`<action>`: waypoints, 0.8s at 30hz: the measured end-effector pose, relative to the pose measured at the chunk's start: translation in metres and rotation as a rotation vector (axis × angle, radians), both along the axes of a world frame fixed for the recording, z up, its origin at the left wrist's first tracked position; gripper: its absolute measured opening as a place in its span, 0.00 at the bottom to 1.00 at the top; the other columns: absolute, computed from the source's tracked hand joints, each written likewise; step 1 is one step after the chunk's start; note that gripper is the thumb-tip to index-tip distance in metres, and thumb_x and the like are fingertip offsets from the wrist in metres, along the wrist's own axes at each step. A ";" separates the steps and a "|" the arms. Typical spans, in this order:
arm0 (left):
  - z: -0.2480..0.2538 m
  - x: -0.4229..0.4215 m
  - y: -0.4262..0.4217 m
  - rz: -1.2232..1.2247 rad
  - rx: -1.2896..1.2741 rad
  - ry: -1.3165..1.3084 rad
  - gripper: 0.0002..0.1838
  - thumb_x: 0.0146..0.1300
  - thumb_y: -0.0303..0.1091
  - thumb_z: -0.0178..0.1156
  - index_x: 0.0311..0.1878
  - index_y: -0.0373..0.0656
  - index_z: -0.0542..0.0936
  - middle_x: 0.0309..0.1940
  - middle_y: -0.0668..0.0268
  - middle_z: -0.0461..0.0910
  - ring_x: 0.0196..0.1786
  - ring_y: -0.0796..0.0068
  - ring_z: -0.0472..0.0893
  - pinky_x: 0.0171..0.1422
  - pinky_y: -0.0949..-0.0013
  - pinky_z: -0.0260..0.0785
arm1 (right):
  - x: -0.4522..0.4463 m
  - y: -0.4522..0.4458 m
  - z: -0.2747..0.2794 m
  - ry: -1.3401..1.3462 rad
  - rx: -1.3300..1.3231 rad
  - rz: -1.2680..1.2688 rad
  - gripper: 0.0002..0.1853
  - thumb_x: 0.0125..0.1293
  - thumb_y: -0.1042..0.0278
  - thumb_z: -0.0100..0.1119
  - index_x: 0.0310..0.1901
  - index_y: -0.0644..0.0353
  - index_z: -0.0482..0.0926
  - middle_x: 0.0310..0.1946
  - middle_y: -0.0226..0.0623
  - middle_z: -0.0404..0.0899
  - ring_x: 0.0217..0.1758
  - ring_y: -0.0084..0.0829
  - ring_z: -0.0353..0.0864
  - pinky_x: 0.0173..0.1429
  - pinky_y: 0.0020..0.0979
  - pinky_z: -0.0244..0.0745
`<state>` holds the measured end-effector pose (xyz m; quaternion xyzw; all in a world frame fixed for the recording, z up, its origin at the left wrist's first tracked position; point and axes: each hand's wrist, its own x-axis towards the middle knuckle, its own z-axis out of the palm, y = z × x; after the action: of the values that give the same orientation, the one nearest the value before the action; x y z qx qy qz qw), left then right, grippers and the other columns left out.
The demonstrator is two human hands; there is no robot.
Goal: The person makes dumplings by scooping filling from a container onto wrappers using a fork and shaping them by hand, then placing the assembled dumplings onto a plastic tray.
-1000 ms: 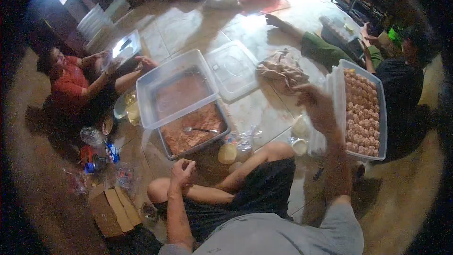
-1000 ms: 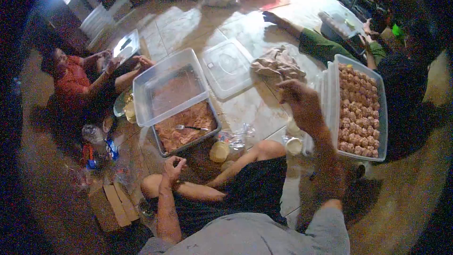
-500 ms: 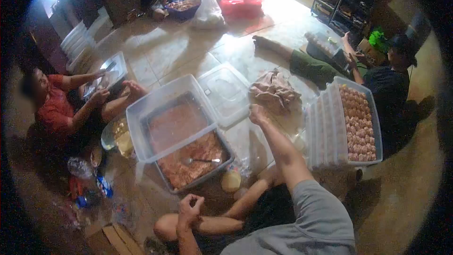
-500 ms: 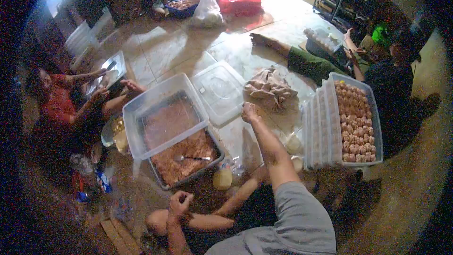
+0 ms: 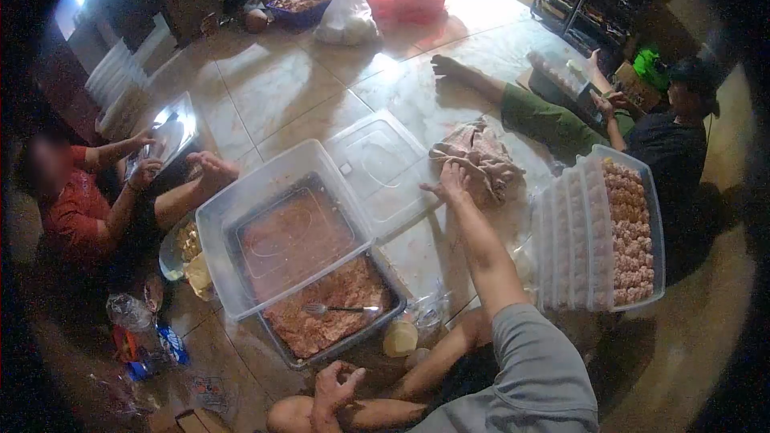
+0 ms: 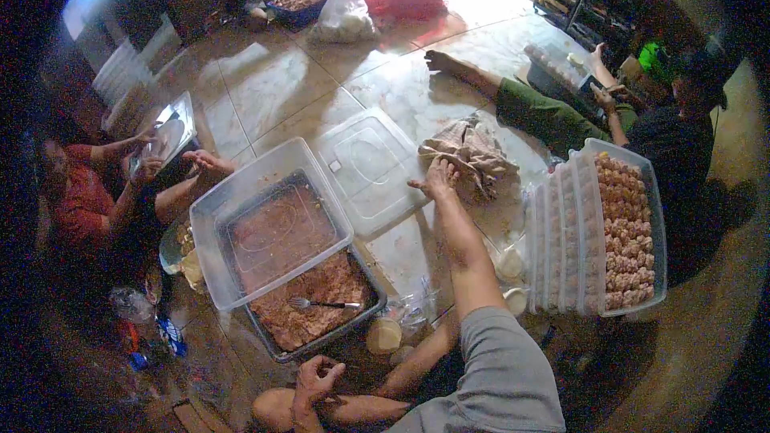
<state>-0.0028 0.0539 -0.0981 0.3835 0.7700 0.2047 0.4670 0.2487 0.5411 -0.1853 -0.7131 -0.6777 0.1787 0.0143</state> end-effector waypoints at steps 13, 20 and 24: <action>0.013 0.006 -0.001 -0.073 0.114 0.081 0.21 0.58 0.49 0.71 0.40 0.37 0.85 0.29 0.55 0.84 0.34 0.64 0.84 0.40 0.60 0.75 | 0.020 0.024 0.088 1.531 -0.282 0.165 0.20 0.67 0.60 0.66 0.50 0.62 0.69 0.45 0.46 0.81 0.44 0.38 0.83 0.41 0.41 0.83; -0.008 0.002 -0.025 -0.042 0.168 0.070 0.21 0.58 0.48 0.71 0.38 0.35 0.85 0.32 0.55 0.86 0.34 0.62 0.85 0.42 0.61 0.76 | 0.032 -0.093 0.328 0.770 0.652 0.386 0.09 0.66 0.80 0.55 0.47 0.63 0.70 0.35 0.38 0.81 0.35 0.31 0.82 0.42 0.31 0.82; -0.025 0.001 -0.035 -0.122 0.331 0.134 0.19 0.60 0.46 0.70 0.37 0.35 0.84 0.32 0.55 0.86 0.35 0.62 0.85 0.42 0.61 0.76 | 0.108 -0.147 0.389 0.876 0.752 0.413 0.09 0.65 0.77 0.58 0.45 0.61 0.70 0.36 0.40 0.83 0.38 0.35 0.84 0.46 0.35 0.81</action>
<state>-0.0013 0.0192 -0.1227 0.5139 0.7304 0.2740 0.3569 0.3572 0.3938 0.2036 -0.3735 -0.7497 0.2030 0.5072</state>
